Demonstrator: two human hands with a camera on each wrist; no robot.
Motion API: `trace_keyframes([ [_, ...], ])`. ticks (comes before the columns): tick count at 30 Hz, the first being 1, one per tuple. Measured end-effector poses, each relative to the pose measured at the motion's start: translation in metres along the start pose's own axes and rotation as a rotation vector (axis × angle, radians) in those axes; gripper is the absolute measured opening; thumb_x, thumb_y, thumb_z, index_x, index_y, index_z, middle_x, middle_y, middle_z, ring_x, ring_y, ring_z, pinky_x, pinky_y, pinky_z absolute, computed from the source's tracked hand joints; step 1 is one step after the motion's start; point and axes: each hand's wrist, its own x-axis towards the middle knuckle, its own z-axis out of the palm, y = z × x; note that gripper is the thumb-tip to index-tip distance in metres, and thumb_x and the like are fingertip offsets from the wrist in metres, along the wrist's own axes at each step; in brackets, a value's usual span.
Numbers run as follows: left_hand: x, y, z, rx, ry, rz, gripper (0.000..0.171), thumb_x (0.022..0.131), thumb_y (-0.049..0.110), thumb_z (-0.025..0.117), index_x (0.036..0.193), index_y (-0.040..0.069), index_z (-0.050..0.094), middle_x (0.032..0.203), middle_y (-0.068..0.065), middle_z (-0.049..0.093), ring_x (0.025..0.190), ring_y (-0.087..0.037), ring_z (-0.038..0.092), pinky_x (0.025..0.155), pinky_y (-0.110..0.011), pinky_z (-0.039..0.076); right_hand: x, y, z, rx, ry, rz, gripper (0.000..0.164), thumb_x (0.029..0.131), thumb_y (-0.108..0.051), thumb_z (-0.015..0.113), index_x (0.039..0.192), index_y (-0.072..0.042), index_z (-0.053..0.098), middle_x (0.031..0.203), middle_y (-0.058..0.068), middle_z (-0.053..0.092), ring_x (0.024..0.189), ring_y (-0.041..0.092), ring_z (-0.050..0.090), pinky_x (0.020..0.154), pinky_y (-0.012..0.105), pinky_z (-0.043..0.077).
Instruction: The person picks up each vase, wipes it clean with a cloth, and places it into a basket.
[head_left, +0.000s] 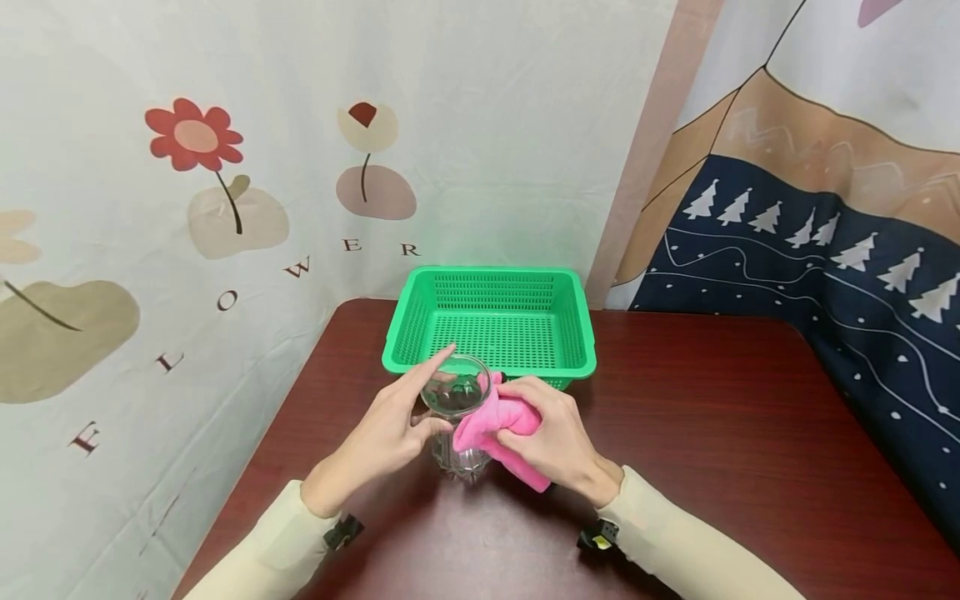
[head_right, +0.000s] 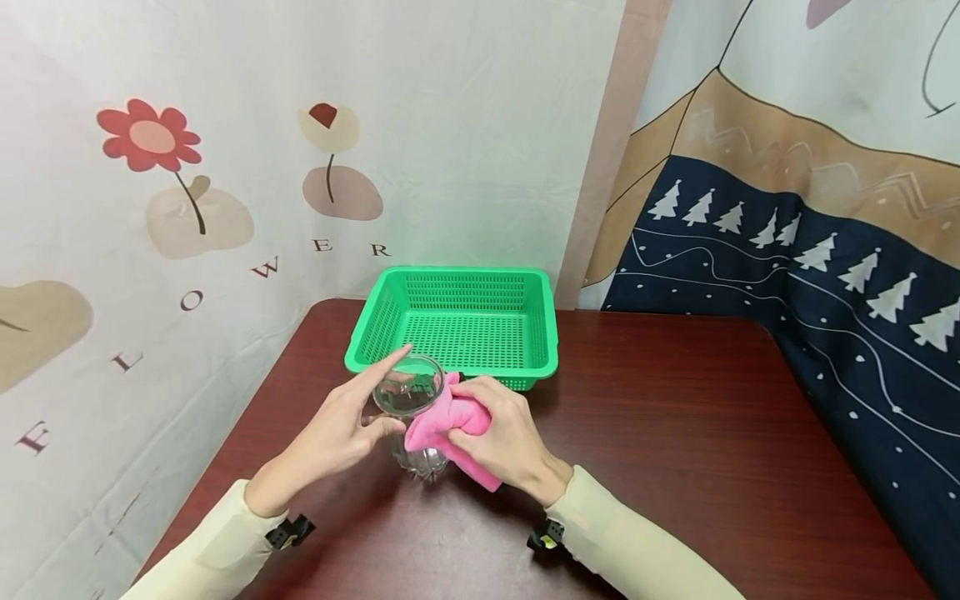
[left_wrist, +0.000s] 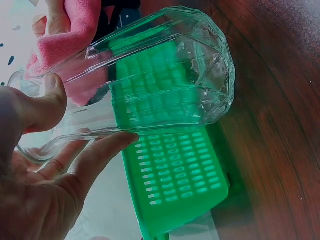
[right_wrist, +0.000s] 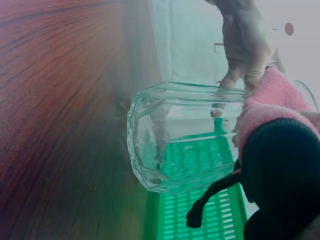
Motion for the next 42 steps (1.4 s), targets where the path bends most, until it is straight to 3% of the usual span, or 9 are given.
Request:
trace_keyframes([
  [11, -0.0015, 0.0000, 0.0004, 0.000, -0.011, 0.000, 0.115, 0.091, 0.003, 0.098, 0.185, 0.023, 0.035, 0.150, -0.012, 0.076, 0.103, -0.019, 0.072, 0.074, -0.024, 0.063, -0.0015, 0.0010, -0.0036, 0.051, 0.039, -0.006, 0.056, 0.082, 0.002, 0.100, 0.135, -0.010, 0.084, 0.130, 0.006, 0.086, 0.123, 0.027, 0.081, 0.103, 0.015, 0.061],
  [21, -0.0010, 0.0018, -0.0028, 0.012, -0.016, 0.038, 0.112, 0.095, -0.001, 0.093, 0.186, 0.019, 0.031, 0.150, -0.012, 0.079, 0.102, -0.021, 0.071, 0.068, -0.022, 0.057, 0.0025, 0.0000, -0.0050, 0.045, 0.028, -0.016, 0.055, 0.082, 0.002, 0.100, 0.134, -0.008, 0.084, 0.130, 0.006, 0.086, 0.124, 0.026, 0.081, 0.107, 0.016, 0.061],
  [28, -0.0002, 0.0019, -0.0052, 0.064, -0.015, 0.087, 0.109, 0.097, -0.005, 0.089, 0.186, 0.014, 0.029, 0.150, -0.013, 0.080, 0.118, -0.031, 0.081, 0.085, -0.030, 0.058, 0.0039, -0.0001, -0.0058, 0.043, 0.028, -0.017, 0.053, 0.083, 0.003, 0.098, 0.133, -0.007, 0.084, 0.128, 0.008, 0.086, 0.120, 0.028, 0.082, 0.104, 0.017, 0.062],
  [42, 0.0003, 0.0004, -0.0056, 0.074, -0.012, 0.106, 0.108, 0.096, -0.003, 0.090, 0.185, 0.012, 0.030, 0.150, -0.014, 0.080, 0.111, -0.031, 0.080, 0.082, -0.031, 0.056, 0.0046, 0.0013, -0.0040, 0.049, 0.016, -0.016, 0.049, 0.083, 0.004, 0.097, 0.129, -0.007, 0.085, 0.126, 0.008, 0.086, 0.119, 0.027, 0.082, 0.106, 0.019, 0.063],
])
